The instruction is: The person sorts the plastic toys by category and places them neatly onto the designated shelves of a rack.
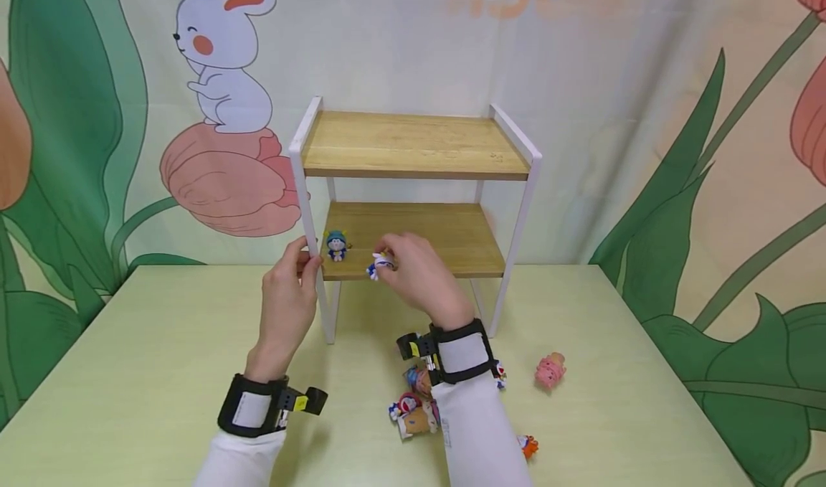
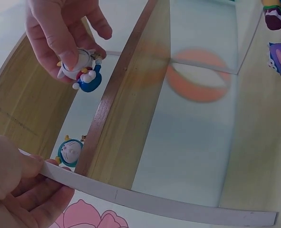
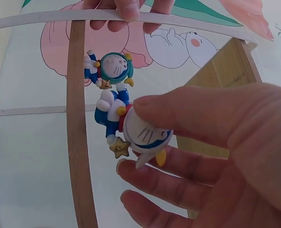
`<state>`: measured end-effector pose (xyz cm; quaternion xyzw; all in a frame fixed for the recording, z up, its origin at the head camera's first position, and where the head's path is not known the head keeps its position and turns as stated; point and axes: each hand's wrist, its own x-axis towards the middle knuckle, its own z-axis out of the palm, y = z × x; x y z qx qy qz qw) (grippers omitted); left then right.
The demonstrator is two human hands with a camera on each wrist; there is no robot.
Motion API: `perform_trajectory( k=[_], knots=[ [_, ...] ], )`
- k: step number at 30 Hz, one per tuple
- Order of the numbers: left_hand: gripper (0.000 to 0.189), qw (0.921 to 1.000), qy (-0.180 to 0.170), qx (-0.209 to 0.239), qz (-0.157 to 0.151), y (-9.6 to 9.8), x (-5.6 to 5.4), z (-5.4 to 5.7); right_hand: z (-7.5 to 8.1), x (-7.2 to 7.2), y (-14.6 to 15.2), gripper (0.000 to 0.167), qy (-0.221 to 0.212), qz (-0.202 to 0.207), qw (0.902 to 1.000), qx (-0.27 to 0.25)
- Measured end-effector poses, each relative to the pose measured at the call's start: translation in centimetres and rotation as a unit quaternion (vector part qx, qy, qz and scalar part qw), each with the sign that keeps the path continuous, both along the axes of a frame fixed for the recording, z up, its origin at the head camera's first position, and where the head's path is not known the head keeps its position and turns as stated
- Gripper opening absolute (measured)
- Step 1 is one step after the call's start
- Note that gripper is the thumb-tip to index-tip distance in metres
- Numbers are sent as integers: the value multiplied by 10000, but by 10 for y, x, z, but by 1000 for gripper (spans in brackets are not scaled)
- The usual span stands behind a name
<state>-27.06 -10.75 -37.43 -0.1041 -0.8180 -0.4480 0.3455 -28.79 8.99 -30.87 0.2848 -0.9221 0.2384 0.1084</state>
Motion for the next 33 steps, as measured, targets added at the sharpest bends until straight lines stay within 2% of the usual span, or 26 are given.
perform_trajectory(
  k=[7, 14, 21, 33],
  knots=[
    [32, 10000, 69, 38, -9, 1, 1, 0, 6, -5, -7, 26, 183, 26, 9996, 204],
    [33, 10000, -12, 40, -28, 1, 1, 1, 8, -15, -14, 24, 349, 23, 9981, 512],
    [32, 10000, 27, -2, -28, 1, 1, 0, 12, -21, -22, 25, 309, -25, 9972, 679],
    [33, 10000, -5, 42, -82, 1, 1, 1, 10, -32, -29, 30, 116, -55, 9967, 796]
  ],
)
